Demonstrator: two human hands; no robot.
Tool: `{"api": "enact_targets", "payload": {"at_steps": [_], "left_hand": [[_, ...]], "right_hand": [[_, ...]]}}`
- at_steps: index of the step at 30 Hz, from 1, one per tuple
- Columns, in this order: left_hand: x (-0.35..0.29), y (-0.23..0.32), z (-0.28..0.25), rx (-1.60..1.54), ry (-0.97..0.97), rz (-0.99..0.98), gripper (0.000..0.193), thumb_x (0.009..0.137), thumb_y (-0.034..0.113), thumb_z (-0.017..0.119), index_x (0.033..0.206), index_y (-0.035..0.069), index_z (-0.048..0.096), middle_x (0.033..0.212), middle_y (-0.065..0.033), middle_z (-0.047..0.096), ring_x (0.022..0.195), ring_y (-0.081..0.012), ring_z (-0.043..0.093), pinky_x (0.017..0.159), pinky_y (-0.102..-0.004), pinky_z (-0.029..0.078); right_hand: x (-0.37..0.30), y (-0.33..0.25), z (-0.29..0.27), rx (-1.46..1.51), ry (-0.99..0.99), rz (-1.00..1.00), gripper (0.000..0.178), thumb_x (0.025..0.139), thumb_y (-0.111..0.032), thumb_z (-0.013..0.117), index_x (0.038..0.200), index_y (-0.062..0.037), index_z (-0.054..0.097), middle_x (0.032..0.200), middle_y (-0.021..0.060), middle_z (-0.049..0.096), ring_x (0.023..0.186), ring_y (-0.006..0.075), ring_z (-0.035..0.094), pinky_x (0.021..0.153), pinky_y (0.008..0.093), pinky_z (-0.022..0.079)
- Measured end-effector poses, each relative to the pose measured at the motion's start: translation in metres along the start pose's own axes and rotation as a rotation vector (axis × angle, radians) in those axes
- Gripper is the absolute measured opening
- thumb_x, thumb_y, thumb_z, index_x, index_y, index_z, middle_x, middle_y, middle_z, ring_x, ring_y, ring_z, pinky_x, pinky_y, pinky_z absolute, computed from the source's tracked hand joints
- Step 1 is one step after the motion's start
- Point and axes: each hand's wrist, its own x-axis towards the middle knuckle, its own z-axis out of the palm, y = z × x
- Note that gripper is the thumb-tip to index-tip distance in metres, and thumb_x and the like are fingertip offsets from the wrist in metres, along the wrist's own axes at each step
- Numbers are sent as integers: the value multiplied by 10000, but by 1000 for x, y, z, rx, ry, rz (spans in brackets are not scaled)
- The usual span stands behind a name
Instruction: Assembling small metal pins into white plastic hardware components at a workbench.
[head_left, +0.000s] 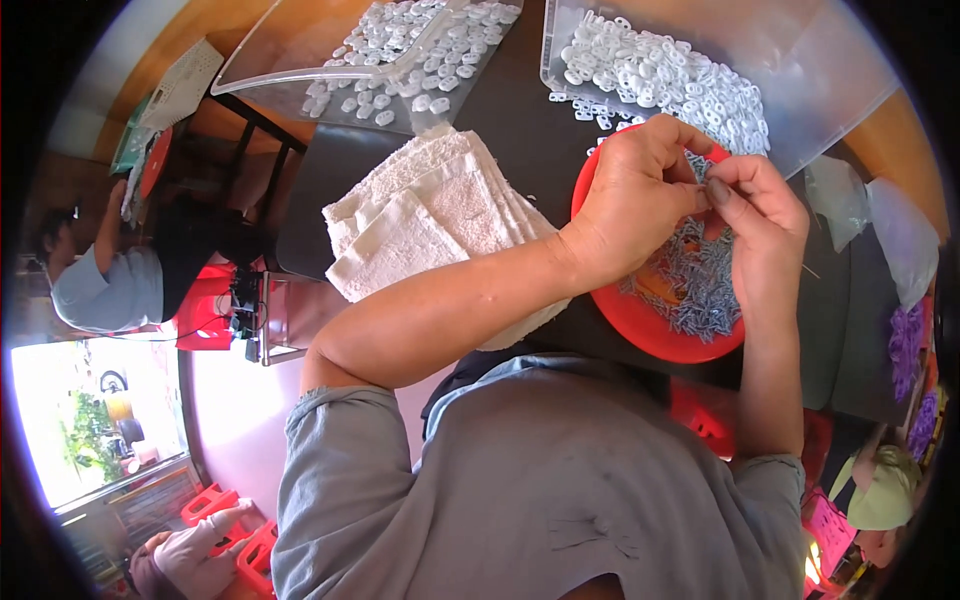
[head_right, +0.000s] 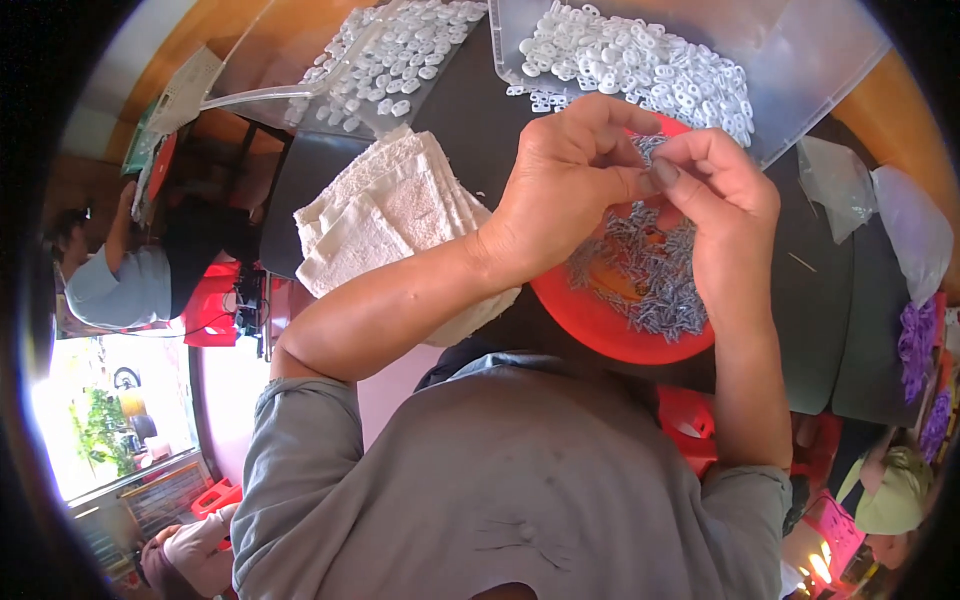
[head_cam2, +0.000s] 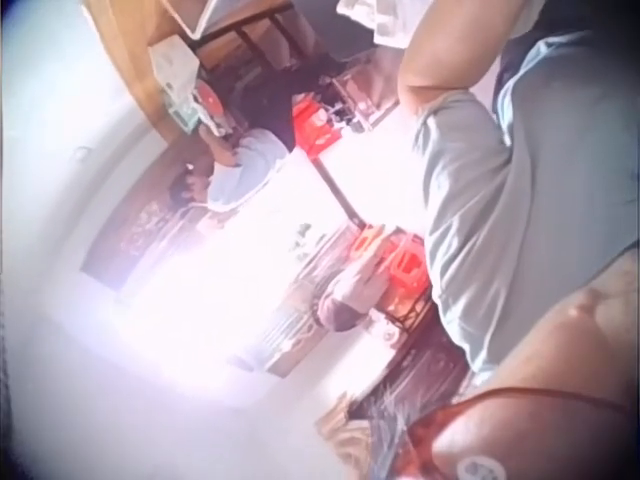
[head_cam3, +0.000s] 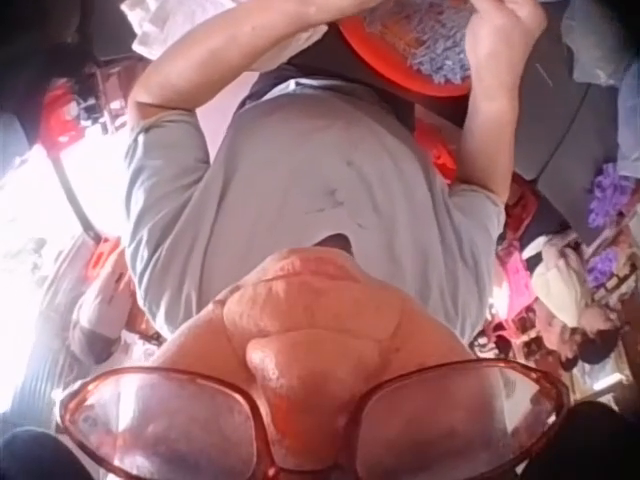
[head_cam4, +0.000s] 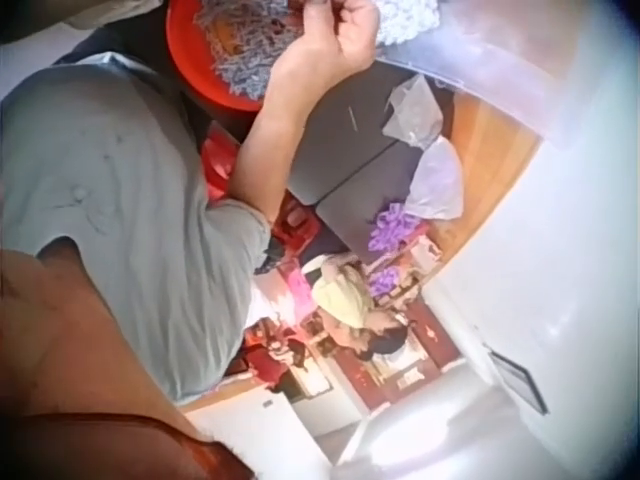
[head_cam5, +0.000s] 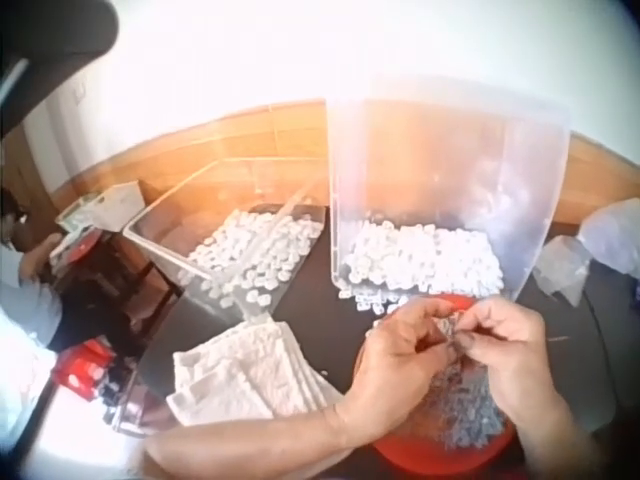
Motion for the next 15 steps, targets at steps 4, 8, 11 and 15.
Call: {"api": "enact_targets", "payload": {"at_steps": [4, 8, 11, 15], "left_hand": [[-8, 36, -44, 500, 83, 308, 184, 818, -10, 677, 1001, 6, 679, 806, -22, 655, 680, -60, 583, 570, -210, 476], [29, 125, -113, 1368, 425, 514, 130, 771, 57, 679, 894, 14, 687, 774, -44, 655, 607, -102, 572, 510, -236, 447], [60, 180, -173, 1049, 223, 145, 118, 769, 89, 675, 790, -27, 667, 639, -60, 616, 511, -112, 526, 479, -242, 420], [132, 134, -224, 1321, -259, -269, 126, 734, 93, 704, 837, 23, 685, 740, -51, 641, 582, -101, 570, 497, -252, 446]], "right_hand": [[0, -4, -3, -15, -6, 28, 73, 922, -51, 574, 968, -4, 605, 819, 46, 622, 715, 97, 578, 589, 209, 406], [-4, -5, -10, 1, 44, 49, 55, 883, -24, 594, 920, 8, 617, 794, 43, 618, 698, 100, 582, 575, 219, 427], [-3, -15, 4, 69, -30, 52, 68, 882, -11, 589, 940, 19, 606, 813, 46, 618, 703, 101, 582, 568, 220, 433], [-2, -8, -3, 61, -13, 60, 85, 873, 17, 581, 956, 24, 600, 835, 67, 616, 706, 105, 580, 567, 218, 438]]}}
